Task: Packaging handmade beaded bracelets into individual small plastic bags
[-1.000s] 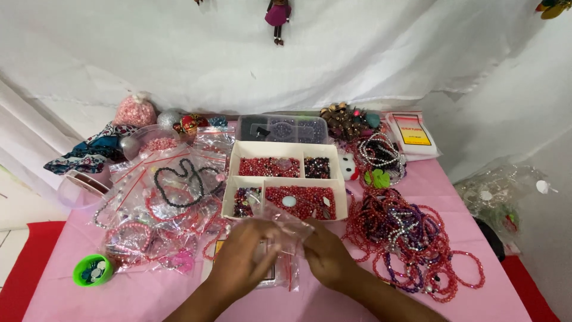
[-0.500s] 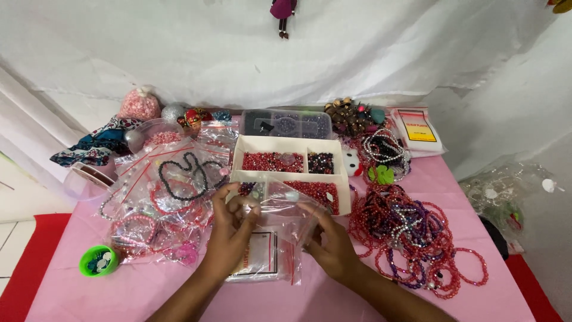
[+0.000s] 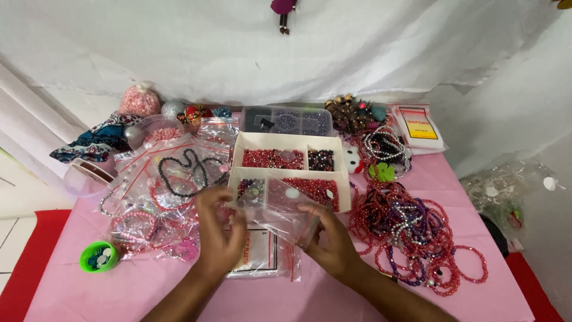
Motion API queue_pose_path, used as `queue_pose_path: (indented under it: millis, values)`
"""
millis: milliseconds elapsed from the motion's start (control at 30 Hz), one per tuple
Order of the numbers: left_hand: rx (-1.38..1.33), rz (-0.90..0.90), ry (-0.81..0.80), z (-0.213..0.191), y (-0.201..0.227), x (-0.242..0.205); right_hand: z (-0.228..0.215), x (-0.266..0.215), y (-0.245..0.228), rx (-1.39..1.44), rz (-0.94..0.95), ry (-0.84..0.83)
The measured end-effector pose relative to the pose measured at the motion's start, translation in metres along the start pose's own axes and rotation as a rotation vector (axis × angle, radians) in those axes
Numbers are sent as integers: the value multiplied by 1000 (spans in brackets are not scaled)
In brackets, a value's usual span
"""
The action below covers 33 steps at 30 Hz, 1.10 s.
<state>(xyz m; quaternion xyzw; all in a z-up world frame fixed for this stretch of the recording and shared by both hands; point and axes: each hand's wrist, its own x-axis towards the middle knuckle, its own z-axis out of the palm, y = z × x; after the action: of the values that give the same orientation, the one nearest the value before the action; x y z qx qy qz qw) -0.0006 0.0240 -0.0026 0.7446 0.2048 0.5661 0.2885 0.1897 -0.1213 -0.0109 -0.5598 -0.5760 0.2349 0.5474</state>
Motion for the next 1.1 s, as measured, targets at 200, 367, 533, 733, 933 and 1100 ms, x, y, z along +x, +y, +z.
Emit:
queue_pose_path:
  millis: [200, 367, 533, 733, 933, 1100]
  values:
    - [428, 254, -521, 12, 8, -22, 2, 10, 3, -133, -216, -20]
    - [386, 158, -531, 10, -8, -19, 0, 1, 1, -182, -98, -97]
    - [0, -103, -327, 0, -4, -25, -29, 17, -32, -227, -427, 150]
    - [-413, -969, -190, 4, -11, -24, -120, 9, -89, -425, 34, 55]
    - [-189, -945, -449, 16, -27, -29, -174, -13, -42, -979, 730, -215]
    - [-223, -1027, -432, 17, -11, -20, -180, -27, 16, -998, 602, -126]
